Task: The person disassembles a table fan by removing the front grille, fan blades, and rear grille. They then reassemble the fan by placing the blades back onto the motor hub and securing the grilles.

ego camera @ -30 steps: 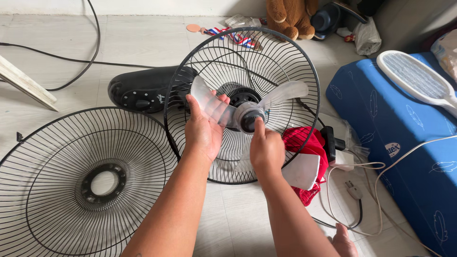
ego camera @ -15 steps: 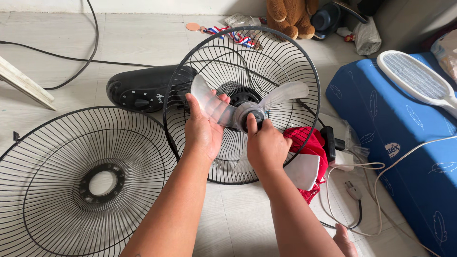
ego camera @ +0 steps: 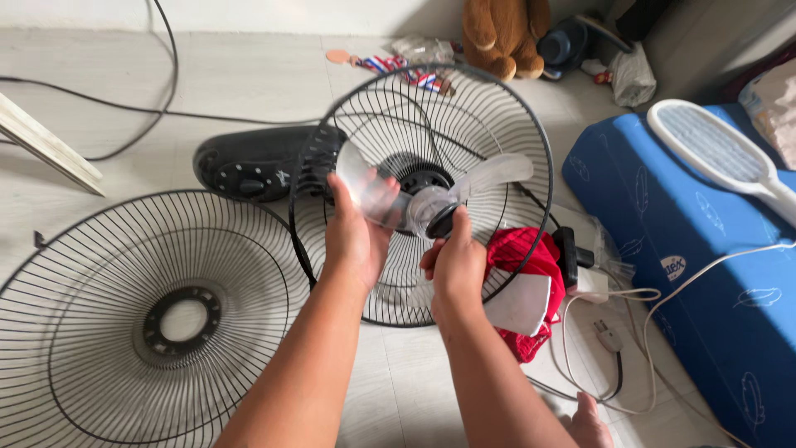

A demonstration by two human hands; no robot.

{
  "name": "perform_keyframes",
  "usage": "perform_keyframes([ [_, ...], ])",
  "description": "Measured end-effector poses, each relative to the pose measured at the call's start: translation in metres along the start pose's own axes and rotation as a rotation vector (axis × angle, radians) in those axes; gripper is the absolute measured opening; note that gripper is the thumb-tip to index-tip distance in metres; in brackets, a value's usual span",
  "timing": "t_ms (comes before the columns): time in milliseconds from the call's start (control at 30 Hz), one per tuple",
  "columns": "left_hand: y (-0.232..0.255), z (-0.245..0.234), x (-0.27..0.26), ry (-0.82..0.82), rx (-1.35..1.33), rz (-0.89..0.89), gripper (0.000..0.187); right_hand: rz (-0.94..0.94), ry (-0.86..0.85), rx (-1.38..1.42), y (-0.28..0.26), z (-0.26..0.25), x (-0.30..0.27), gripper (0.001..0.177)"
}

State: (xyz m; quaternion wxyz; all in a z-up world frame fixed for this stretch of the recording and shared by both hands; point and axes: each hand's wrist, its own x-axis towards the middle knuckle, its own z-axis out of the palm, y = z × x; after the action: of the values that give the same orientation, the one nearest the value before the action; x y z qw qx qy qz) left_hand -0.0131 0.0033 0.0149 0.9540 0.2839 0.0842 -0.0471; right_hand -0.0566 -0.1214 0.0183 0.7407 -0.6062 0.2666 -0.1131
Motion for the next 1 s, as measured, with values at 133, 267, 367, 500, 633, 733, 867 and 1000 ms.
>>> perform_keyframes([
  [133, 0.018, 0.007, -0.029, 0.202, 0.16, -0.103, 0.085, -0.021, -0.089, -0.057, -0.008, 0.006, -0.02, 0.051],
  [267, 0.054, 0.005, -0.062, 0.139, 0.302, -0.17, 0.087, -0.11, -0.178, -0.166, -0.001, 0.016, -0.056, 0.042],
  [367, 0.095, -0.007, -0.097, 0.089, 0.375, -0.081, 0.085, -0.288, -0.261, -0.398, 0.02, 0.027, -0.104, 0.043],
  [500, 0.137, -0.029, -0.143, 0.26, 0.365, 0.069, 0.075, -0.566, -0.411, -0.852, 0.044, 0.053, -0.163, 0.045],
  [633, 0.147, -0.053, -0.152, 0.443, 0.226, 0.171, 0.063, -0.858, -0.663, -1.245, 0.06, 0.072, -0.191, 0.034],
  [733, 0.139, -0.058, -0.144, 0.451, 0.282, 0.165, 0.057, -0.974, -0.8, -1.541, 0.072, 0.087, -0.193, 0.048],
  [867, 0.127, -0.055, -0.138, 0.379, 0.412, 0.092, 0.054, -0.987, -0.838, -1.728, 0.112, 0.108, -0.177, 0.05],
  [1000, 0.121, -0.052, -0.133, 0.356, 0.486, 0.072, 0.052, -1.816, -0.139, -2.777, 0.164, 0.116, -0.152, 0.063],
])
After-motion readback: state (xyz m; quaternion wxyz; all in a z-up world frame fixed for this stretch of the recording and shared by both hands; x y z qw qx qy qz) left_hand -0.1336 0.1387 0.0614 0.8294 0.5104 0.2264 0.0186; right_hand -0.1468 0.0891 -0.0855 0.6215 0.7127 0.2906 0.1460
